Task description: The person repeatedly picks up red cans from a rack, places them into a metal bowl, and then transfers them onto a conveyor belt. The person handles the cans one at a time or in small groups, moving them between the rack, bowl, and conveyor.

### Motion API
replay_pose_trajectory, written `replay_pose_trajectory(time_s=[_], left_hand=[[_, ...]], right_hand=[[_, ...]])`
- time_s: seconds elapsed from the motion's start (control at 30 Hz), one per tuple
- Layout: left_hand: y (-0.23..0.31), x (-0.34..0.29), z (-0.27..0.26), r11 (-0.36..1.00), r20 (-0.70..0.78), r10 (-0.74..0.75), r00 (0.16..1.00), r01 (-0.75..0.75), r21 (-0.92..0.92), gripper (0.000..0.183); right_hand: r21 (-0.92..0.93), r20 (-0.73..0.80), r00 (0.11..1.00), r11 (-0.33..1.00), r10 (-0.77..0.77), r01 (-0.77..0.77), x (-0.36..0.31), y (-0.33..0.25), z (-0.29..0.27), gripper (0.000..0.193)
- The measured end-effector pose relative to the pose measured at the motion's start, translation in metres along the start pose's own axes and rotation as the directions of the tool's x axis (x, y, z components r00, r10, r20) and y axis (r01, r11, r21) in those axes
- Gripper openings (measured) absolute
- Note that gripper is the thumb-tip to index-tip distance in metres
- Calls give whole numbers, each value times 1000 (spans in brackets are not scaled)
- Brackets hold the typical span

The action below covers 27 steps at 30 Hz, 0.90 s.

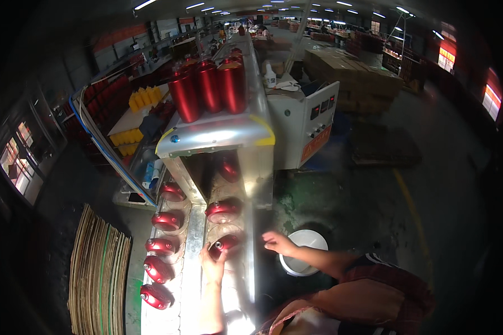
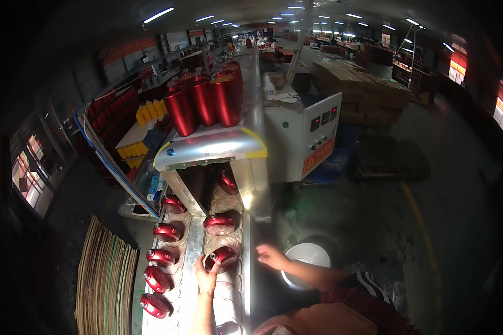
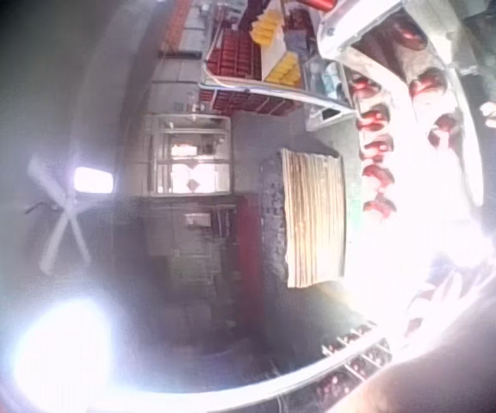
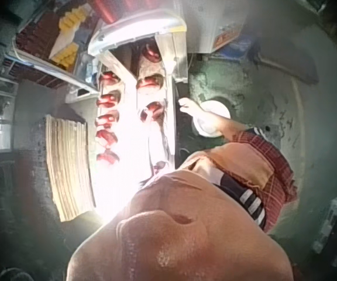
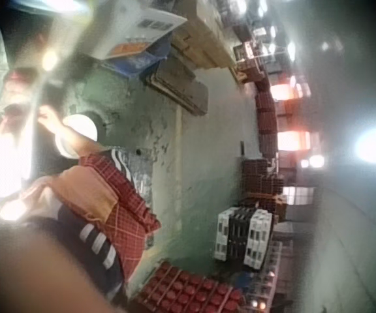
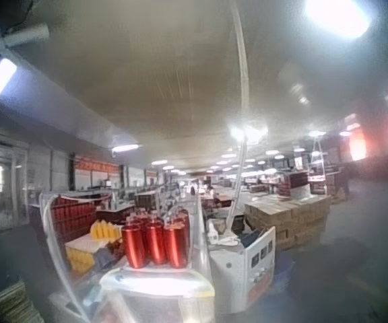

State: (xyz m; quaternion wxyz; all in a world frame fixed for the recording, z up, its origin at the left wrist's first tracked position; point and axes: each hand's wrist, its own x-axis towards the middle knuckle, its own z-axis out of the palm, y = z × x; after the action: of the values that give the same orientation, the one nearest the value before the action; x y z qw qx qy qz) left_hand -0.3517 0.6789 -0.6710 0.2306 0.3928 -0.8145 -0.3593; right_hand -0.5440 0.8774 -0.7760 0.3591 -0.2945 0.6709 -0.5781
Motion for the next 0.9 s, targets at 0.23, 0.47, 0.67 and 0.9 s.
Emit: replay_pose_trajectory(time_s=[0.23,0.47,0.67,0.9], left_hand=[[18,-133,62,767,101,-254,962,264,-585,10],[36,-332,54,527,201,-636,745,610,-592,15],[63,-375,15,432,159,-728,667,626,-649,17],[88,-484,27,557,154,-669,727,628,-544,20]], right_hand=[[62,145,985,993,93,-103,-113,43,-38,34],[168,310,941,966,136,-195,-156,56,-74,28],[181,290,957,981,17,-72,-200,63,-85,31],[0,485,789,902,377,-431,-273,89,-35,32]])
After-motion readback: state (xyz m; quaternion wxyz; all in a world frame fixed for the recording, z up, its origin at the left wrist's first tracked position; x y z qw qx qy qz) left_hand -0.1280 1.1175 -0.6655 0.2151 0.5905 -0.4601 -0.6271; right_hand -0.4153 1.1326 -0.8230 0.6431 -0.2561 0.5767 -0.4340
